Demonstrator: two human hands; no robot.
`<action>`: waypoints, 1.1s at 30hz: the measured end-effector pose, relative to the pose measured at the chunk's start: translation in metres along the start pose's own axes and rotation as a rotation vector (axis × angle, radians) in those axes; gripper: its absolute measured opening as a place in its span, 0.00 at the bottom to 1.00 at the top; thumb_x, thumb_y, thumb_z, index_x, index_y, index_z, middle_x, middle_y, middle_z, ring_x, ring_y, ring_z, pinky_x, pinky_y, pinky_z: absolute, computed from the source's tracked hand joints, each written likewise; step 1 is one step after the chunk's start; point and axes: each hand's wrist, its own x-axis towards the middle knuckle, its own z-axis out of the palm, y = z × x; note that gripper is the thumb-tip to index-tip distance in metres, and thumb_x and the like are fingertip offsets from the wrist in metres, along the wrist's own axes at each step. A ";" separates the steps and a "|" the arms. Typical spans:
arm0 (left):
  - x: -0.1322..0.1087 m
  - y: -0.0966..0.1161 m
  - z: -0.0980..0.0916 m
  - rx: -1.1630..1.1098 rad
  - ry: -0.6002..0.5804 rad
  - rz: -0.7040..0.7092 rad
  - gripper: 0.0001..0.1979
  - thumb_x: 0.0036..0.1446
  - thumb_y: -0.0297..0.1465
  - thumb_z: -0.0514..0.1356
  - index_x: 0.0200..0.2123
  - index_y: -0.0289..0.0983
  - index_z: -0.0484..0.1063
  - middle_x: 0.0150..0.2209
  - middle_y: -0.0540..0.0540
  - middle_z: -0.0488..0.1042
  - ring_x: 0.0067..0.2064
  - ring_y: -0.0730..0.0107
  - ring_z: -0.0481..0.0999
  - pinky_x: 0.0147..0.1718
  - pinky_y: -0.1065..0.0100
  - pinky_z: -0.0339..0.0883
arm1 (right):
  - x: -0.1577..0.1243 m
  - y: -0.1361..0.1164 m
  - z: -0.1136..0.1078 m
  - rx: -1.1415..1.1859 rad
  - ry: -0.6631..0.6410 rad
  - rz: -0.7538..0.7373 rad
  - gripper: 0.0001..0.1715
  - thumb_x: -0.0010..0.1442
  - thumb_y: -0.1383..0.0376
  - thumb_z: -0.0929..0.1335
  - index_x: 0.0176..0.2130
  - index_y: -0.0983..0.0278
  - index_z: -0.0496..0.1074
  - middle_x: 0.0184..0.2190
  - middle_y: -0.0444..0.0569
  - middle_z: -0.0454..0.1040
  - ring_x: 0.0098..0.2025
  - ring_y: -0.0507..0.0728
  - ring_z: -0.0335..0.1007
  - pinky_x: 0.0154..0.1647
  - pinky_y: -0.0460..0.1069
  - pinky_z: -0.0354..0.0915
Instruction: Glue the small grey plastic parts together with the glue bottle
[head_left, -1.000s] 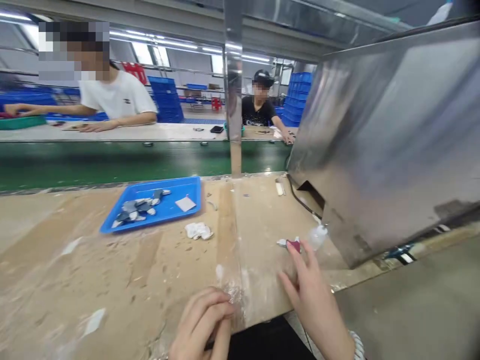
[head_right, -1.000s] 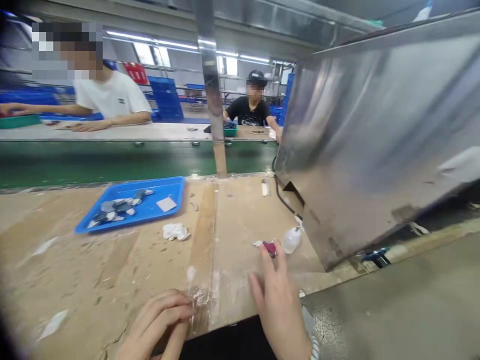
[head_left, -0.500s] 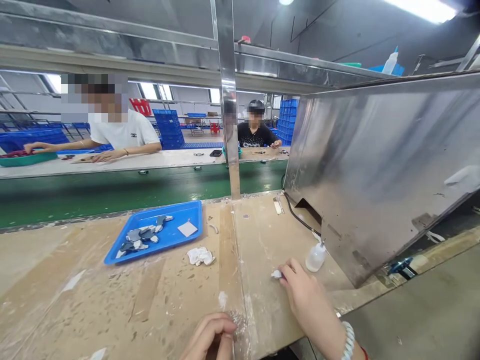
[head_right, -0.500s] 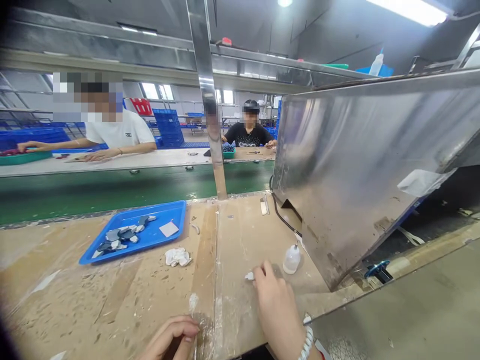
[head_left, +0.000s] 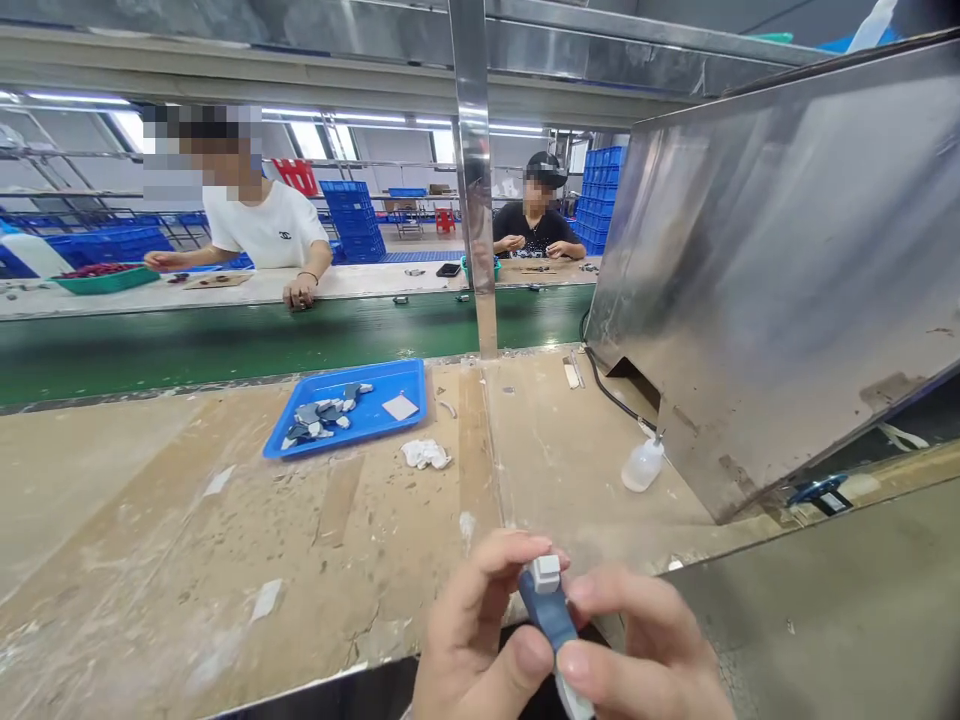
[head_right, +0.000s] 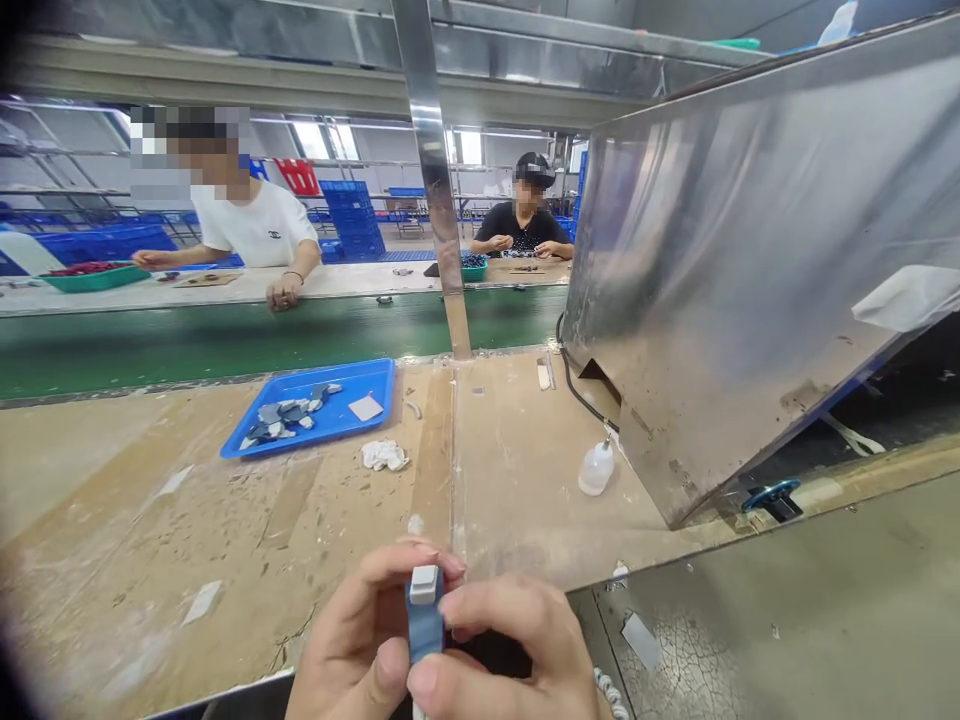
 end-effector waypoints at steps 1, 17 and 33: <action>0.003 0.001 0.002 -0.044 -0.028 0.022 0.18 0.55 0.48 0.68 0.44 0.45 0.77 0.40 0.45 0.76 0.37 0.67 0.78 0.35 0.72 0.76 | -0.003 -0.002 0.000 0.004 0.013 0.041 0.08 0.69 0.68 0.67 0.45 0.59 0.75 0.40 0.48 0.75 0.36 0.51 0.78 0.36 0.45 0.77; 0.007 -0.022 -0.023 0.285 0.051 0.447 0.12 0.55 0.33 0.72 0.43 0.47 0.81 0.42 0.51 0.83 0.45 0.69 0.82 0.47 0.71 0.78 | -0.020 -0.026 0.021 0.006 0.096 0.489 0.21 0.65 0.73 0.68 0.54 0.52 0.76 0.35 0.48 0.76 0.34 0.53 0.75 0.30 0.45 0.72; 0.011 -0.026 -0.048 0.405 -0.015 0.369 0.10 0.53 0.27 0.73 0.39 0.45 0.83 0.37 0.48 0.84 0.38 0.64 0.85 0.40 0.67 0.82 | -0.014 -0.002 0.016 0.073 -0.093 0.310 0.17 0.67 0.73 0.66 0.54 0.64 0.74 0.35 0.51 0.75 0.35 0.52 0.76 0.35 0.43 0.75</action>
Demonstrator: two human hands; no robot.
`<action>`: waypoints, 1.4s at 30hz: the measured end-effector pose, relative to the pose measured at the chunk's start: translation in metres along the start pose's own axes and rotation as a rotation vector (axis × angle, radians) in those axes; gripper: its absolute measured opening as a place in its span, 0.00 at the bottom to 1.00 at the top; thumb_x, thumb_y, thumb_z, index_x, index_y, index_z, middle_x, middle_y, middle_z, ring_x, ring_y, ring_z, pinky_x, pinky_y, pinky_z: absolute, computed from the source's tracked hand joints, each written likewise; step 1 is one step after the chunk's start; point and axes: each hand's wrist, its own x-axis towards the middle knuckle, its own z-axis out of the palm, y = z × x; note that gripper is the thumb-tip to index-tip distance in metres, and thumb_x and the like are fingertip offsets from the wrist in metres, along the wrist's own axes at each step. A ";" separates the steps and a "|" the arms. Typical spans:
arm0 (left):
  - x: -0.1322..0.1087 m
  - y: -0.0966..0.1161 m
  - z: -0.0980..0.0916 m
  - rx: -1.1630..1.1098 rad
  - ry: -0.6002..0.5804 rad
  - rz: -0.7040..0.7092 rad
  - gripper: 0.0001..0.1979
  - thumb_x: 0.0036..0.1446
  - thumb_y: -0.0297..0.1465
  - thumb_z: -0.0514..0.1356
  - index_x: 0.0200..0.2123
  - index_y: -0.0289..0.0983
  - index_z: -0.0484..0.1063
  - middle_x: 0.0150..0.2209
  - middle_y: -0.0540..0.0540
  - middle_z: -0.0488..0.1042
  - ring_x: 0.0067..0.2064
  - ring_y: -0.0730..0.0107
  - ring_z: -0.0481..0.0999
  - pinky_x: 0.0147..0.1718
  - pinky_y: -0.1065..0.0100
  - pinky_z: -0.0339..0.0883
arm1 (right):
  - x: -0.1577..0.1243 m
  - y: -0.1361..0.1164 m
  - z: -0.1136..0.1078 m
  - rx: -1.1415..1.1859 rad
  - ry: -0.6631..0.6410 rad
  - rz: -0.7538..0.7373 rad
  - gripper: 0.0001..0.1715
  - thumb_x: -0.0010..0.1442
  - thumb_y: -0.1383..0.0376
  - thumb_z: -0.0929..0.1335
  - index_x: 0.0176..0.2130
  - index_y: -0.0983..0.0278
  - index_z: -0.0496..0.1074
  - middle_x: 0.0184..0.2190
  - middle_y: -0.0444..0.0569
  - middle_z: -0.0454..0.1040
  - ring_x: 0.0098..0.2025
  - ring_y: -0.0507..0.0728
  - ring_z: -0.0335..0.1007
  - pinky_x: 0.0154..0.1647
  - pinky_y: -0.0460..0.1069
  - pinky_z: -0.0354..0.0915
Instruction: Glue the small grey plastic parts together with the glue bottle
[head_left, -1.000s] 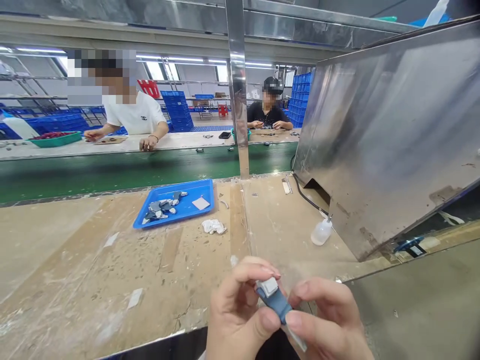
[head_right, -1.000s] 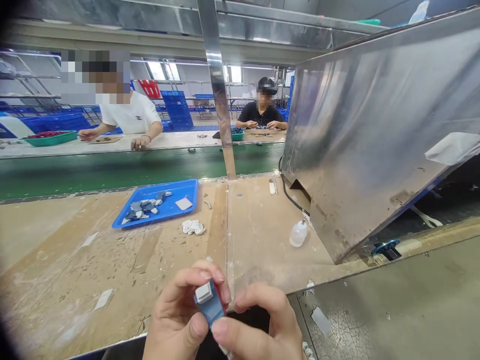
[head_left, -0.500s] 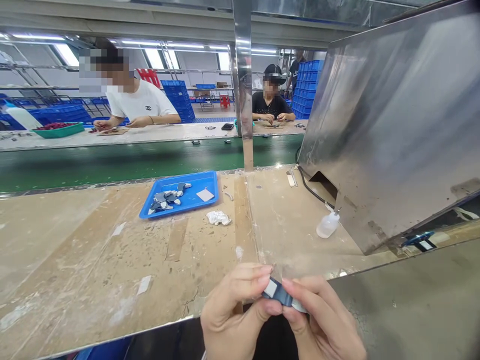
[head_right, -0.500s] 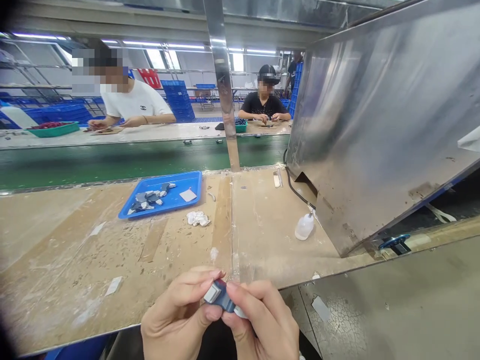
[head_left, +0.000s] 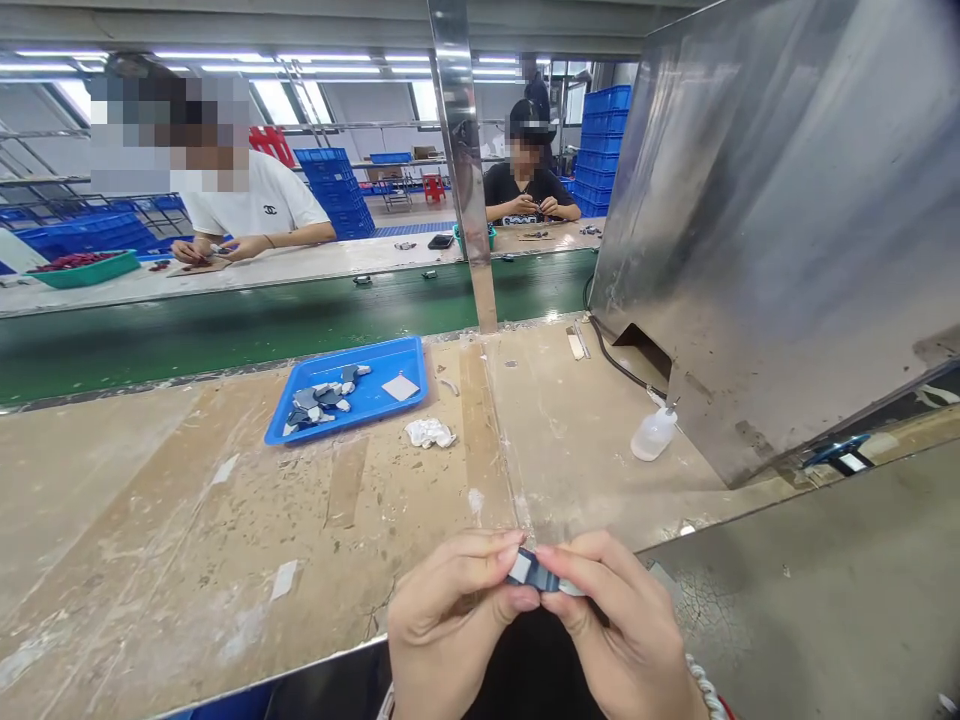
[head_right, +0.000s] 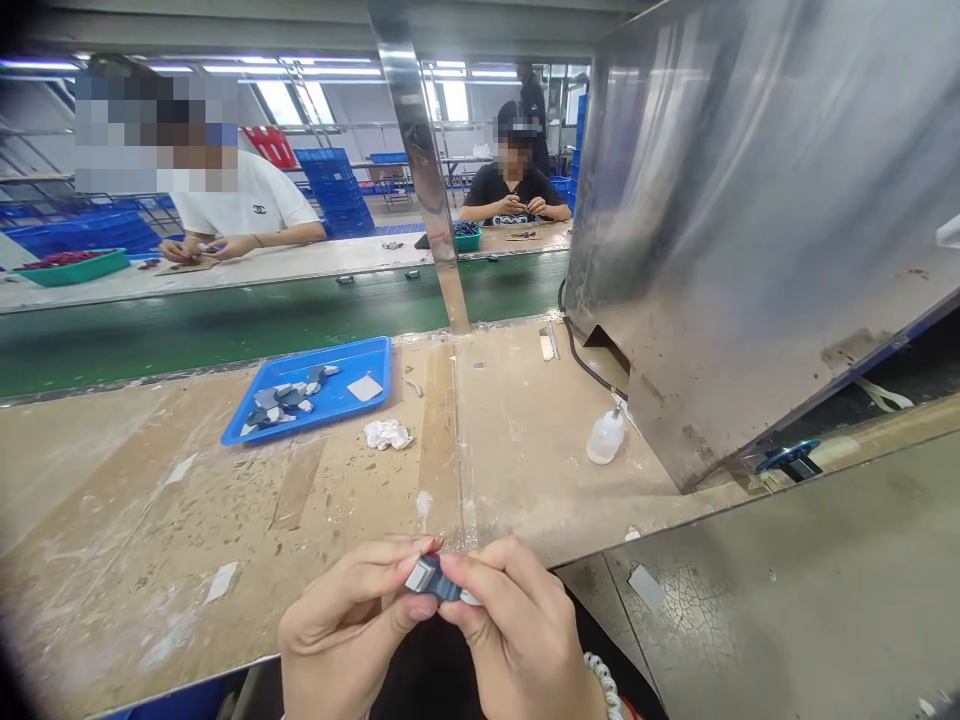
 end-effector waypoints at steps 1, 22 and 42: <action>0.000 -0.001 0.000 -0.018 -0.008 -0.026 0.10 0.53 0.26 0.72 0.38 0.44 0.83 0.37 0.47 0.84 0.38 0.63 0.85 0.39 0.67 0.82 | 0.000 0.000 0.001 -0.010 0.009 0.005 0.16 0.67 0.72 0.66 0.53 0.65 0.75 0.35 0.51 0.75 0.35 0.52 0.76 0.35 0.43 0.75; 0.012 -0.040 -0.021 0.566 -0.345 -0.135 0.10 0.65 0.38 0.60 0.46 0.44 0.78 0.45 0.46 0.83 0.46 0.61 0.84 0.43 0.69 0.79 | -0.038 0.087 -0.067 -0.291 0.504 0.699 0.33 0.59 0.53 0.73 0.58 0.61 0.64 0.54 0.59 0.70 0.51 0.63 0.73 0.52 0.59 0.74; -0.006 -0.043 -0.001 0.834 -0.121 0.176 0.02 0.66 0.27 0.61 0.39 0.38 0.73 0.40 0.46 0.82 0.44 0.65 0.83 0.45 0.70 0.75 | 0.001 0.126 -0.080 -0.232 0.155 0.759 0.32 0.54 0.52 0.76 0.50 0.57 0.59 0.50 0.55 0.80 0.54 0.67 0.75 0.56 0.64 0.67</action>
